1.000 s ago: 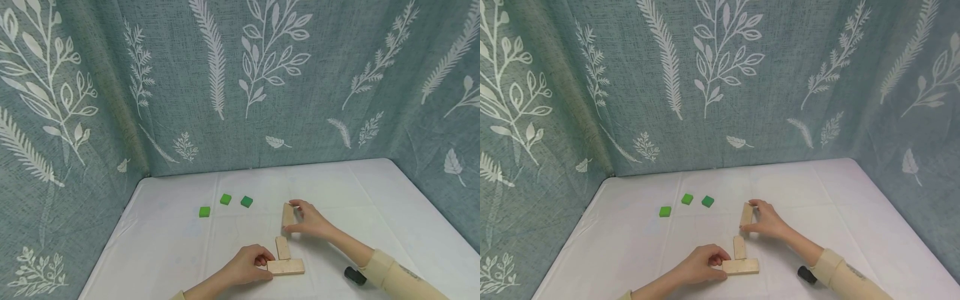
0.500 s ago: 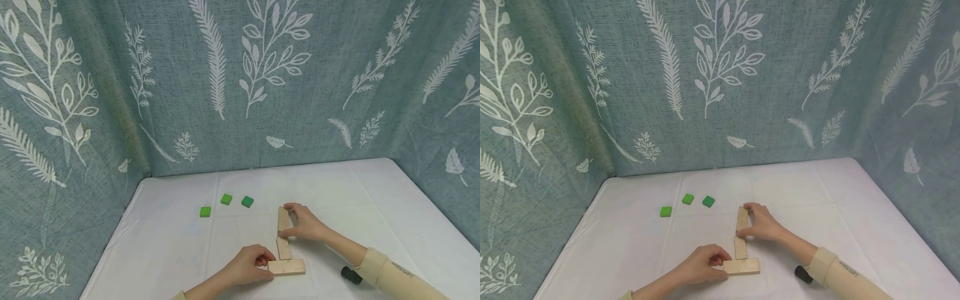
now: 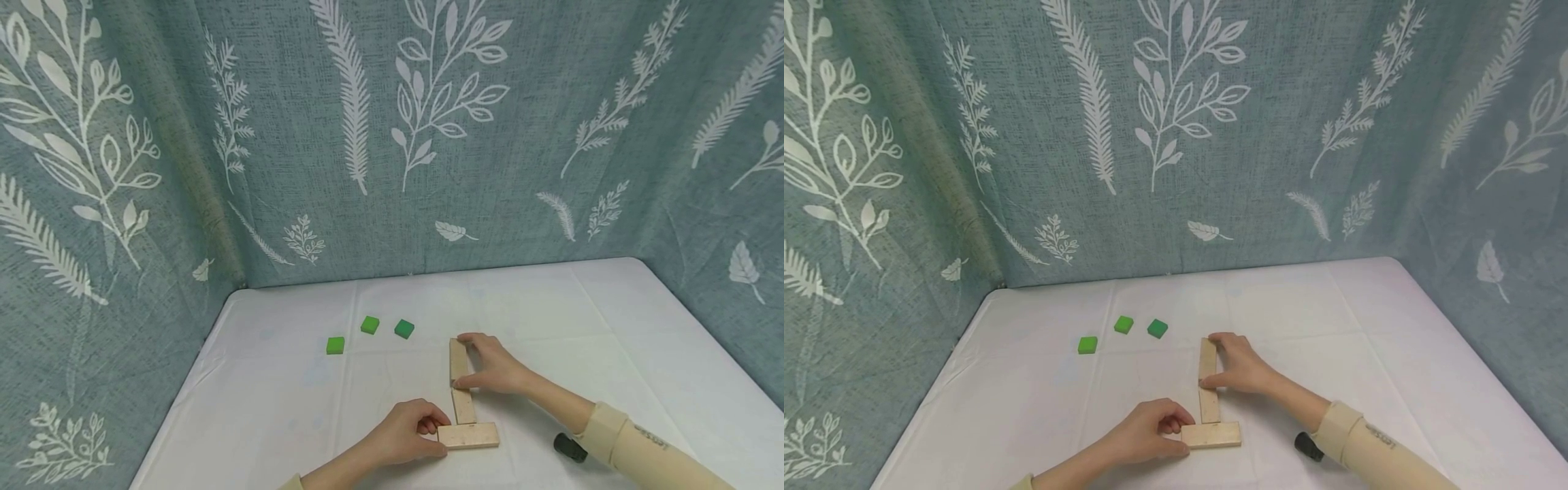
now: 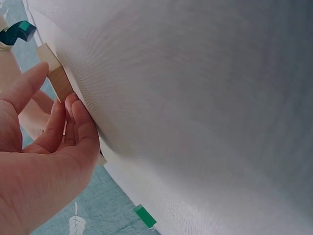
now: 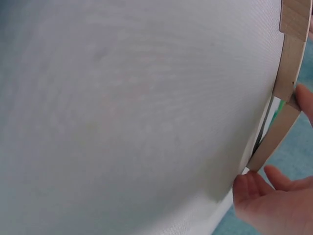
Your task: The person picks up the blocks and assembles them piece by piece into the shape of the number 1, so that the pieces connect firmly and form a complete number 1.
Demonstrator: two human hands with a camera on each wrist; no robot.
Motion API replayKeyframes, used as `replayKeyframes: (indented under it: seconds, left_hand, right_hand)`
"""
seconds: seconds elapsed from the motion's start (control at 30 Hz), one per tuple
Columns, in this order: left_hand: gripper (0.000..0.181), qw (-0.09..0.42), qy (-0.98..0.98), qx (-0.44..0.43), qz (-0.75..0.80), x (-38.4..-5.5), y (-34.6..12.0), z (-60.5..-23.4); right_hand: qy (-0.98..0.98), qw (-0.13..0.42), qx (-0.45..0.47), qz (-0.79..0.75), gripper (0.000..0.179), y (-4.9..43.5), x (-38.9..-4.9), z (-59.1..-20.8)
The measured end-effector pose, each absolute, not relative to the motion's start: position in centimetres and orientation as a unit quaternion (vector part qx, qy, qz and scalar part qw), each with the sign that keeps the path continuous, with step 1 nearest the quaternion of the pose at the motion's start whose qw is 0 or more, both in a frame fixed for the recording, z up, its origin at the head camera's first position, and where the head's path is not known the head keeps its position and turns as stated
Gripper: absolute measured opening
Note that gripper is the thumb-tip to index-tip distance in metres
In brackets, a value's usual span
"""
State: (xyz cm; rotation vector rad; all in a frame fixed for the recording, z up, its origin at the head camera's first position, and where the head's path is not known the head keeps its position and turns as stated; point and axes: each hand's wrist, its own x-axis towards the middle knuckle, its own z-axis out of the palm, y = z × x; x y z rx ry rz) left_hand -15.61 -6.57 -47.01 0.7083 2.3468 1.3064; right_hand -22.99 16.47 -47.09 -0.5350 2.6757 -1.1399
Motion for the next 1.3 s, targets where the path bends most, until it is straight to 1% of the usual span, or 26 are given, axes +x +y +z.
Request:
replayKeyframes:
  seconds: [0.6, 0.9, 1.3]
  left_hand:
    - [0.026, 0.184, 0.828, 0.251, 0.467, -15.68, -6.58, -47.08]
    - [0.026, 0.182, 0.828, 0.253, 0.466, -15.69, -6.60, -47.10]
    - [0.026, 0.182, 0.827, 0.255, 0.468, -15.71, -6.65, -47.09]
  right_hand:
    - [0.889, 0.102, -0.246, -0.373, 0.077, 17.09, -23.24, -47.38]
    - [0.888, 0.097, -0.261, -0.365, 0.077, 17.17, -23.27, -47.56]
    - [0.889, 0.091, -0.273, -0.357, 0.069, 17.22, -23.17, -47.50]
